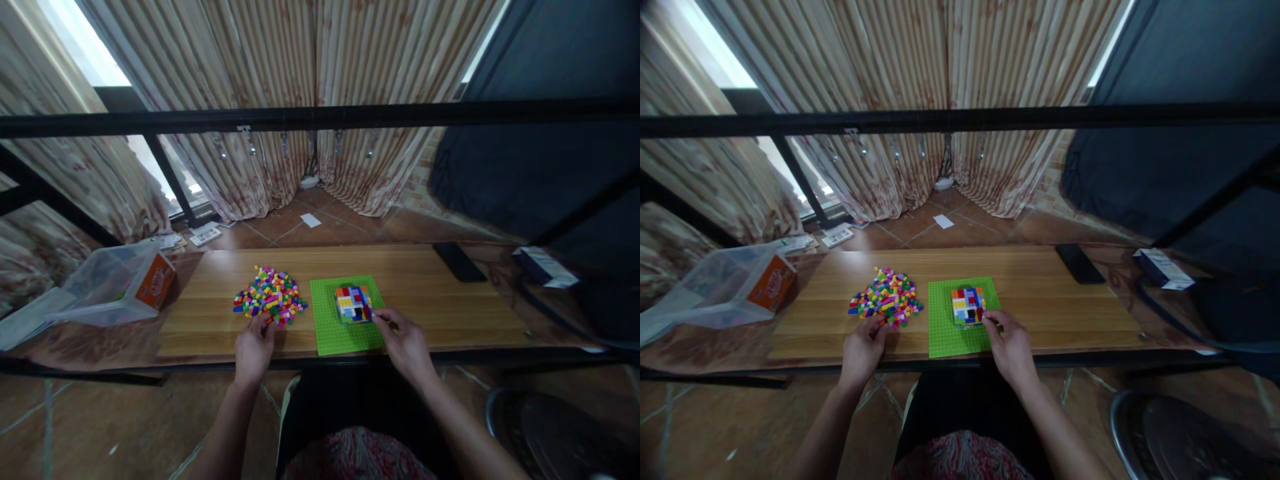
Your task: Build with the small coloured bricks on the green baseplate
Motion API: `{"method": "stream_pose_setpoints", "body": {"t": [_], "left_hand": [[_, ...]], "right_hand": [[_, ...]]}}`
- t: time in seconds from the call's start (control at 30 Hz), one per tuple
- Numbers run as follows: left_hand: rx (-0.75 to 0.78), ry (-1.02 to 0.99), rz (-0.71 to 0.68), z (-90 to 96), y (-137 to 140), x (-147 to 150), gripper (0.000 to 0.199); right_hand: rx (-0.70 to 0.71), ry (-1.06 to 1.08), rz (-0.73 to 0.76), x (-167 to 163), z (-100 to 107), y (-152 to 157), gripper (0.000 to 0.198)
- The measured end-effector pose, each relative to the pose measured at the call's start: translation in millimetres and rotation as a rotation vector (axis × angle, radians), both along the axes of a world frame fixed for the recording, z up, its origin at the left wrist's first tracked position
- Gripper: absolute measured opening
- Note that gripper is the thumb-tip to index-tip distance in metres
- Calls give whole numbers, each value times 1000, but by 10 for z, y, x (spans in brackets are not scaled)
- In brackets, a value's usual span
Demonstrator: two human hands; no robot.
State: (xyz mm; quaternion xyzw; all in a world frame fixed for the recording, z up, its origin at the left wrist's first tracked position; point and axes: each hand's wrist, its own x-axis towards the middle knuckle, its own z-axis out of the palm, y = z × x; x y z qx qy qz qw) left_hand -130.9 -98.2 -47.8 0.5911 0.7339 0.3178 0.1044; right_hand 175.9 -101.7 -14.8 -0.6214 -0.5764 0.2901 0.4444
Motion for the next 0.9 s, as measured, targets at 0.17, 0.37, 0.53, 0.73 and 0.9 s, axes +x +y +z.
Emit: {"method": "stream_pose_setpoints", "body": {"t": [0.17,0.37,0.53,0.73,0.9], "left_hand": [[100,-39,3,-59,43,-6,33],[172,-95,13,-91,4,-15,36],[182,-104,-1,-68,-9,-1,34],[175,-95,20,-53,-10,9,33],[172,-133,14,-121,3,-11,37]], "right_hand": [[71,-20,-27,12,-118,162,28],[71,77,-37,32,-330,325,23],[34,190,-34,14,-433,377,21],[27,272,-54,-7,-449,428,20],[-41,308,-66,10,-411,490,24]]}}
